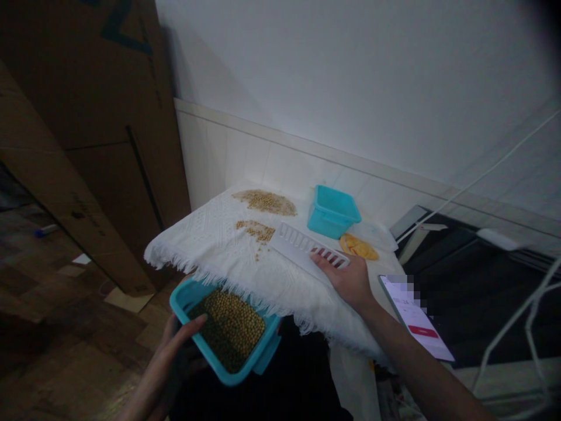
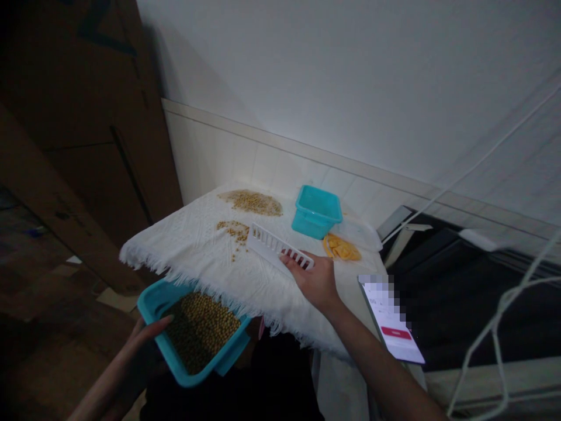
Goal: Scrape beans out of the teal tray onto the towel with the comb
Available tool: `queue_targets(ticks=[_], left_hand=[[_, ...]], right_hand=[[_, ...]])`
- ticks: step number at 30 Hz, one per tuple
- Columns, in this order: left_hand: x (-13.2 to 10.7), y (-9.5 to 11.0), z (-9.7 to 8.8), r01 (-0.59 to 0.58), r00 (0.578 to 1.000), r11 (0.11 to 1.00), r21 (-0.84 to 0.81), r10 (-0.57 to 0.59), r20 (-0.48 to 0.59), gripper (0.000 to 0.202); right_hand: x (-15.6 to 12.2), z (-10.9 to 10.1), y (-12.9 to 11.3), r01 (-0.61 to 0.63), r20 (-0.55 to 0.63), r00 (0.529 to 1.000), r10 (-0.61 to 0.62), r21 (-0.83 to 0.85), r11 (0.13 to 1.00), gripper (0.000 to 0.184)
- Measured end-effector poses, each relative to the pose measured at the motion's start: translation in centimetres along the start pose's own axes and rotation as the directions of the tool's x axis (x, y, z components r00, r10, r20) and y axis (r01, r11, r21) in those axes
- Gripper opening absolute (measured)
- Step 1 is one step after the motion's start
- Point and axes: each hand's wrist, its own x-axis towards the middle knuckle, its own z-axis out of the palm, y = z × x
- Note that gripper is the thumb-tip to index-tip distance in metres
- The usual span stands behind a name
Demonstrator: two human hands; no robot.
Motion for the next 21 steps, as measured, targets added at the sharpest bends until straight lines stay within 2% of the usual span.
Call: queue_targets(ticks=[3, 5, 8, 10, 15, 18, 21], left_hand=[[0.2, -0.2, 0.0, 0.000, 0.999, 1.000, 0.024, 0.001, -0.043, 0.105], [0.1, -0.4, 0.1, -0.017, 0.999, 1.000, 0.015, 0.017, -0.033, 0.102], [-0.2, -0.5, 0.2, -0.061, 0.998, 0.998, 0.013, 0.061, 0.009, 0.088], [-0.3, -0.5, 0.3, -0.065, 0.998, 0.998, 0.016, 0.065, 0.001, 0.083], [0.0, -0.3, 0.2, -0.039, 0.997, 0.999, 0.016, 0.040, -0.067, 0.088], [0.1, -0.3, 0.0, -0.039, 0.998, 0.999, 0.019, 0.040, -0.056, 0.091], [-0.1, -0.3, 0.0, -0.053, 0.998, 0.999, 0.014, 0.053, -0.026, 0.086]], right_hand=[[0.9, 0.5, 1.3, -0.016, 0.055, 0.998, 0.016, 0.008, 1.000, 0.044], [1.2, 1.2, 1.4, -0.018, 0.064, 0.998, 0.016, 0.026, 1.000, 0.047], [1.6, 2.1, 0.9, -0.020, 0.030, 0.999, 0.018, 0.052, 0.998, 0.053], [2.0, 2.6, 0.4, -0.027, 0.039, 0.999, 0.024, 0.076, 0.997, 0.056], [2.7, 3.0, -0.8, -0.043, 0.116, 0.993, 0.027, 0.142, 0.989, 0.061], [2.3, 2.9, -1.4, -0.037, 0.154, 0.988, 0.012, 0.160, 0.986, 0.059], [0.7, 2.8, -1.6, -0.040, 0.177, 0.984, 0.006, 0.189, 0.981, 0.056]])
